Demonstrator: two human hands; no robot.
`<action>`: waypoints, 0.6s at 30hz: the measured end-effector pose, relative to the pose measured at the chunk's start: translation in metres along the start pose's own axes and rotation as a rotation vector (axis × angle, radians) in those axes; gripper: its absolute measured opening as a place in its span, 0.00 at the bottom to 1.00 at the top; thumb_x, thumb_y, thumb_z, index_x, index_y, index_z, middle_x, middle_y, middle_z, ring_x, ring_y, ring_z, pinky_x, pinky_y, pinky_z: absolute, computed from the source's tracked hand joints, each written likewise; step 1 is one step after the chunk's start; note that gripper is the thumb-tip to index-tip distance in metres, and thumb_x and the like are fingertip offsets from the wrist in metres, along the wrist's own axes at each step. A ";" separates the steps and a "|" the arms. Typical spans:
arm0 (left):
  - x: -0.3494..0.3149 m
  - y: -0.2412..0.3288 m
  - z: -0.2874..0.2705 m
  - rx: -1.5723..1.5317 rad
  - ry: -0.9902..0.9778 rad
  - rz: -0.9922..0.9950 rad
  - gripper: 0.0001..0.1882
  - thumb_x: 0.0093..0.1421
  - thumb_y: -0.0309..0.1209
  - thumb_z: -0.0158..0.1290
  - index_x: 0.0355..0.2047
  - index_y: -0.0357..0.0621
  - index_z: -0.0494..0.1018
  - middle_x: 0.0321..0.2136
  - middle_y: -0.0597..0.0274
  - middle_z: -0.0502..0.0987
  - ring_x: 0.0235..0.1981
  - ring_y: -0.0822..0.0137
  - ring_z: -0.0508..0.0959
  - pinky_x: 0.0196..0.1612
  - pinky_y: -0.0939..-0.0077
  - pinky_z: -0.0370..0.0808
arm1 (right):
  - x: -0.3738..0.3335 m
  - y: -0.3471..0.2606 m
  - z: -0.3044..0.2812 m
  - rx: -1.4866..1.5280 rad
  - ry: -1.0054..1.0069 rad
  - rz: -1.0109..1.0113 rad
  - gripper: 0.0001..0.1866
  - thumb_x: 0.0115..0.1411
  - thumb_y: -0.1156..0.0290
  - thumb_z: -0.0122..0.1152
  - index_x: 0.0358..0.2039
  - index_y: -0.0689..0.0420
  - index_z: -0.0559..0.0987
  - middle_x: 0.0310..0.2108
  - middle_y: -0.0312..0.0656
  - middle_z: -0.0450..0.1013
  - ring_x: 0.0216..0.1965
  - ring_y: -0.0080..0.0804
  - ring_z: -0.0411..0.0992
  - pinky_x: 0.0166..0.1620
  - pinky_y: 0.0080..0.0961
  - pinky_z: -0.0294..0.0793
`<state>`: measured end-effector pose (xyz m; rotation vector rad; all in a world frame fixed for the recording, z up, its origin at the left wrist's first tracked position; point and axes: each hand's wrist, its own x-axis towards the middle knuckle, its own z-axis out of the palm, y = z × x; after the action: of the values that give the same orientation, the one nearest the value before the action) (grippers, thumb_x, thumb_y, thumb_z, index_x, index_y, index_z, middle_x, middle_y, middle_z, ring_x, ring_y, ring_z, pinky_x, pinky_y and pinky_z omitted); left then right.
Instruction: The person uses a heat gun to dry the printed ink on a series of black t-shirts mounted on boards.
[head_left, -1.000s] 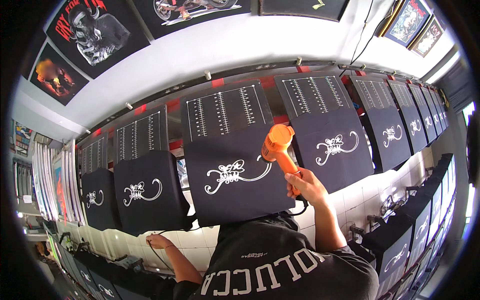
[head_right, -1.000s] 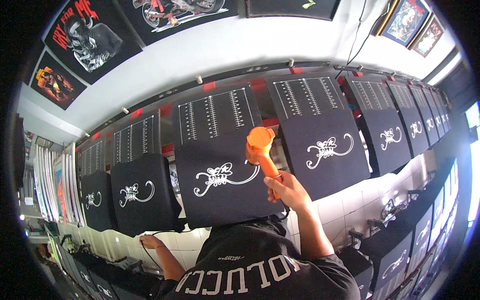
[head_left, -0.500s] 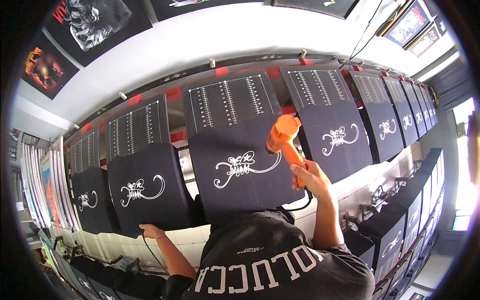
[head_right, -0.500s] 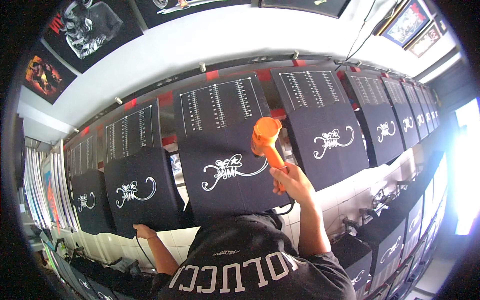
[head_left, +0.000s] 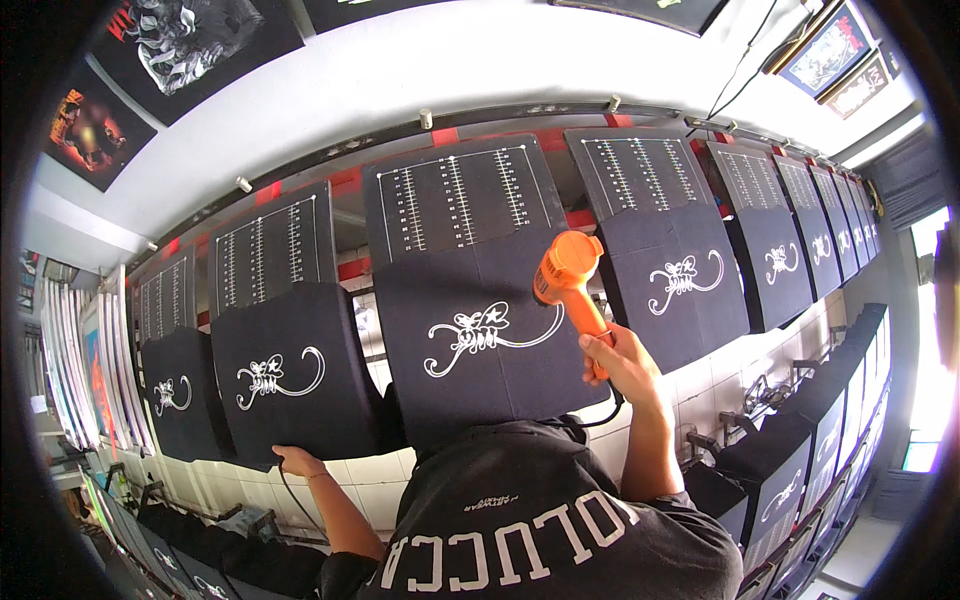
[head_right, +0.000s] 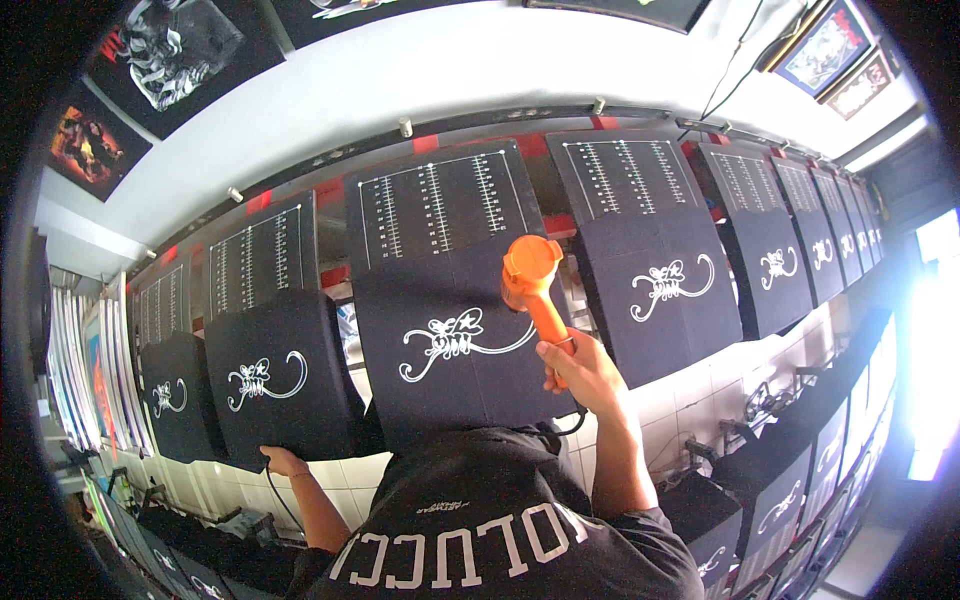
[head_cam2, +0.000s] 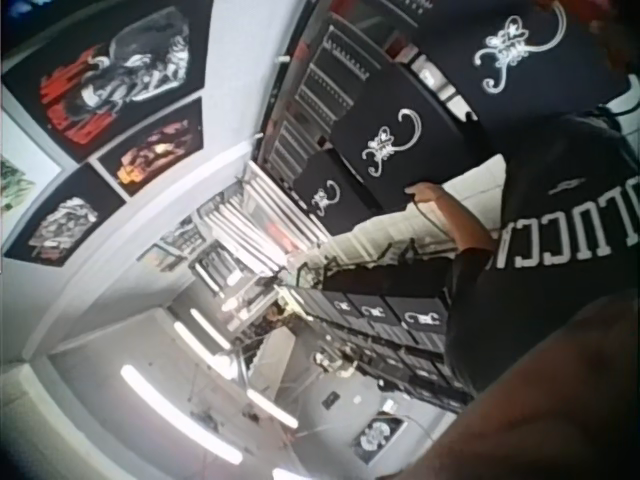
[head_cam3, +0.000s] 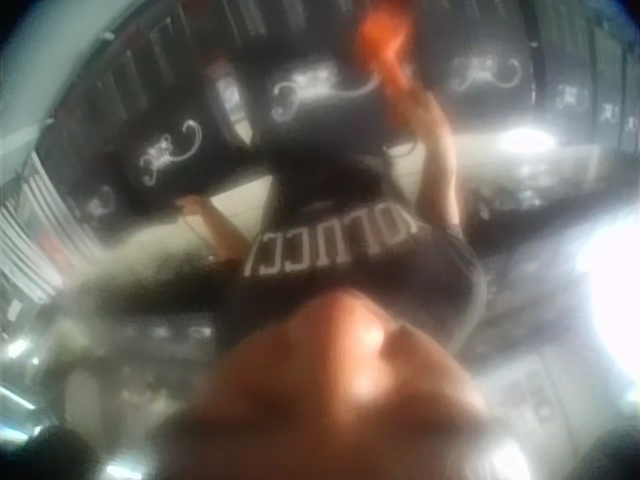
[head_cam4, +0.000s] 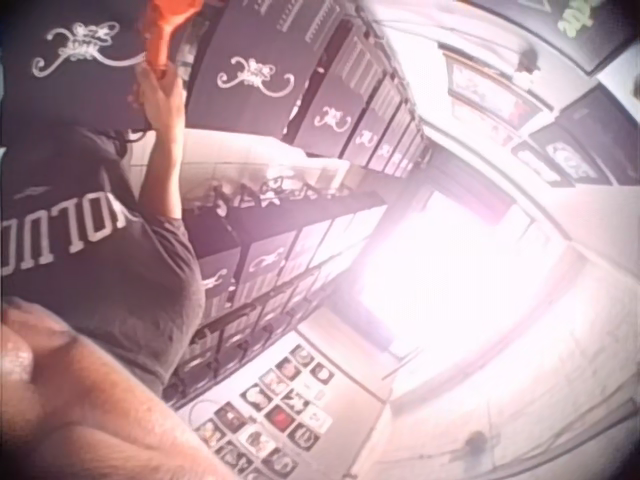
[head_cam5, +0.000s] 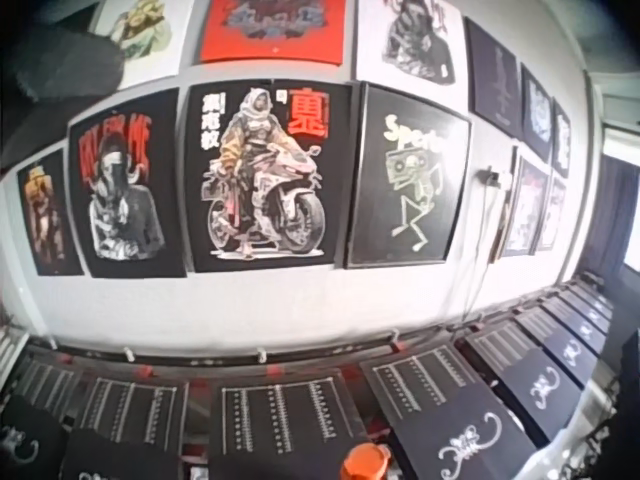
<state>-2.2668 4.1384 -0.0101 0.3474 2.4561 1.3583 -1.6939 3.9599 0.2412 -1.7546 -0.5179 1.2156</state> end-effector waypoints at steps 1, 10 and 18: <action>0.001 -0.001 0.002 0.000 0.008 0.011 0.42 0.65 0.54 0.45 0.44 0.09 0.68 0.47 0.26 0.74 0.46 0.39 0.78 0.49 0.55 0.76 | 0.002 0.002 -0.001 0.004 0.013 -0.019 0.17 0.65 0.59 0.59 0.38 0.63 0.73 0.21 0.32 0.69 0.21 0.19 0.70 0.25 0.17 0.70; 0.002 0.000 -0.002 -0.037 -0.071 -0.074 0.41 0.66 0.52 0.45 0.51 0.11 0.66 0.51 0.35 0.74 0.48 0.45 0.78 0.54 0.60 0.73 | 0.002 0.004 -0.005 0.039 0.072 -0.029 0.16 0.65 0.60 0.59 0.37 0.62 0.73 0.22 0.32 0.68 0.20 0.18 0.69 0.25 0.18 0.71; -0.014 0.013 -0.005 -0.088 -0.109 -0.055 0.43 0.66 0.55 0.42 0.46 0.10 0.68 0.49 0.32 0.75 0.46 0.43 0.78 0.50 0.59 0.77 | -0.005 0.010 -0.010 0.060 0.109 -0.002 0.14 0.65 0.62 0.59 0.37 0.62 0.74 0.22 0.33 0.69 0.20 0.19 0.70 0.24 0.18 0.71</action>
<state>-2.2552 4.1357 0.0056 0.3217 2.2931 1.3821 -1.6885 3.9467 0.2359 -1.7575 -0.4149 1.1159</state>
